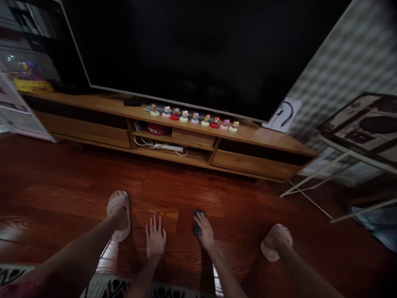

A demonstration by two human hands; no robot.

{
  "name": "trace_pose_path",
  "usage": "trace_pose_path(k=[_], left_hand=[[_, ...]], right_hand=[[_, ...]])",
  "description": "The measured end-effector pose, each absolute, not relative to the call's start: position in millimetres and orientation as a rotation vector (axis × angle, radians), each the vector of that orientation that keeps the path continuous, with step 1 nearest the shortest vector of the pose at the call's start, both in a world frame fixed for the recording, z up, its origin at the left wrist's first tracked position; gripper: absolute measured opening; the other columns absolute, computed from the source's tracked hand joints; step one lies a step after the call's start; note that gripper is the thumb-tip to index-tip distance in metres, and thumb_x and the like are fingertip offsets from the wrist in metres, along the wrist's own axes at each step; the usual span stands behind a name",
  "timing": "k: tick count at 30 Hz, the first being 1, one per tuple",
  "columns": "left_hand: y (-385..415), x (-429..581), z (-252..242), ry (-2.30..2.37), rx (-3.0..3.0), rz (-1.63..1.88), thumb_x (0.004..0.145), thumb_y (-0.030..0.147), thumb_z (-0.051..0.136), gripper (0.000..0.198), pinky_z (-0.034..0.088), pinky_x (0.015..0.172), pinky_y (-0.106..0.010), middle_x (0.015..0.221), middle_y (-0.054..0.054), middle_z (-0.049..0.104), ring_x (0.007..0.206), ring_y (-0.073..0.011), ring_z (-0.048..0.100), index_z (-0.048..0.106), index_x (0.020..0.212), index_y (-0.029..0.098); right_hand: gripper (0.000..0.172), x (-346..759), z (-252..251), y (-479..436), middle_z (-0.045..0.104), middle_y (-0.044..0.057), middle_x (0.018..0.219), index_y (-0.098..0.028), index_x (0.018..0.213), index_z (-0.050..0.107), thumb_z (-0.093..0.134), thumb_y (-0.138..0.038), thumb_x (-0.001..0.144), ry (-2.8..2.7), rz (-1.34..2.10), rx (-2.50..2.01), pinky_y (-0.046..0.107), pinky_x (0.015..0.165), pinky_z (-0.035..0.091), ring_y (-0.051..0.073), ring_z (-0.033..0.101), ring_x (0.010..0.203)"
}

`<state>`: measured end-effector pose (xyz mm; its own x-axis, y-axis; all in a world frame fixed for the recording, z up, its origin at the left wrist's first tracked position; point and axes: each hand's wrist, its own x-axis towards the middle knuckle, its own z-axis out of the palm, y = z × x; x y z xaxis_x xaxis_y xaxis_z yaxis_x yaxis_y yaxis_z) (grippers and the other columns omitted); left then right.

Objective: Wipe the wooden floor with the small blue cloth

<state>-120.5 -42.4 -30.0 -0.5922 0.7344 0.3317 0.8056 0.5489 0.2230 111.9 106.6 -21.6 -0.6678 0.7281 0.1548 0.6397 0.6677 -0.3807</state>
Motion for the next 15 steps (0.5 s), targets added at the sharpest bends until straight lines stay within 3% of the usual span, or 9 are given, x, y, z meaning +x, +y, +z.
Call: trace_pose_path(k=[7, 11, 15], left_hand=[[-42, -121, -33, -2.575, -1.299, -0.552, 0.092, 0.026, 0.036, 0.061, 0.022, 0.127, -0.054, 0.161, -0.018, 0.043, 0.152, -0.0301, 0.035, 0.045, 0.151, 0.012], [-43, -121, -31, -2.570, -1.301, -0.532, 0.092, 0.026, 0.035, 0.061, 0.023, 0.126, -0.054, 0.161, -0.019, 0.042, 0.151, -0.0310, 0.036, 0.048, 0.150, 0.010], [-43, -122, -33, -2.560, -1.306, -0.491, 0.092, 0.027, 0.033, 0.061, 0.023, 0.126, -0.054, 0.160, -0.018, 0.043, 0.151, -0.0305, 0.037, 0.049, 0.149, 0.010]], right_hand=[[0.075, 208, -30, 148, 0.046, 0.005, 0.160, -0.020, 0.146, 0.057, 0.039, -0.007, 0.074, -2.121, 0.205, -1.659, 0.046, 0.125, 0.026, 0.021, 0.022, 0.156], [0.074, 166, -35, 112, 0.038, 0.007, 0.164, -0.019, 0.149, 0.053, 0.038, -0.008, 0.077, -2.029, 0.175, -1.751, 0.054, 0.126, 0.019, 0.023, 0.014, 0.158], [0.079, 87, -32, 55, 0.034, 0.002, 0.166, -0.027, 0.150, 0.052, 0.043, -0.003, 0.076, -2.356, 0.388, -1.459, 0.053, 0.127, 0.020, 0.023, 0.019, 0.157]])
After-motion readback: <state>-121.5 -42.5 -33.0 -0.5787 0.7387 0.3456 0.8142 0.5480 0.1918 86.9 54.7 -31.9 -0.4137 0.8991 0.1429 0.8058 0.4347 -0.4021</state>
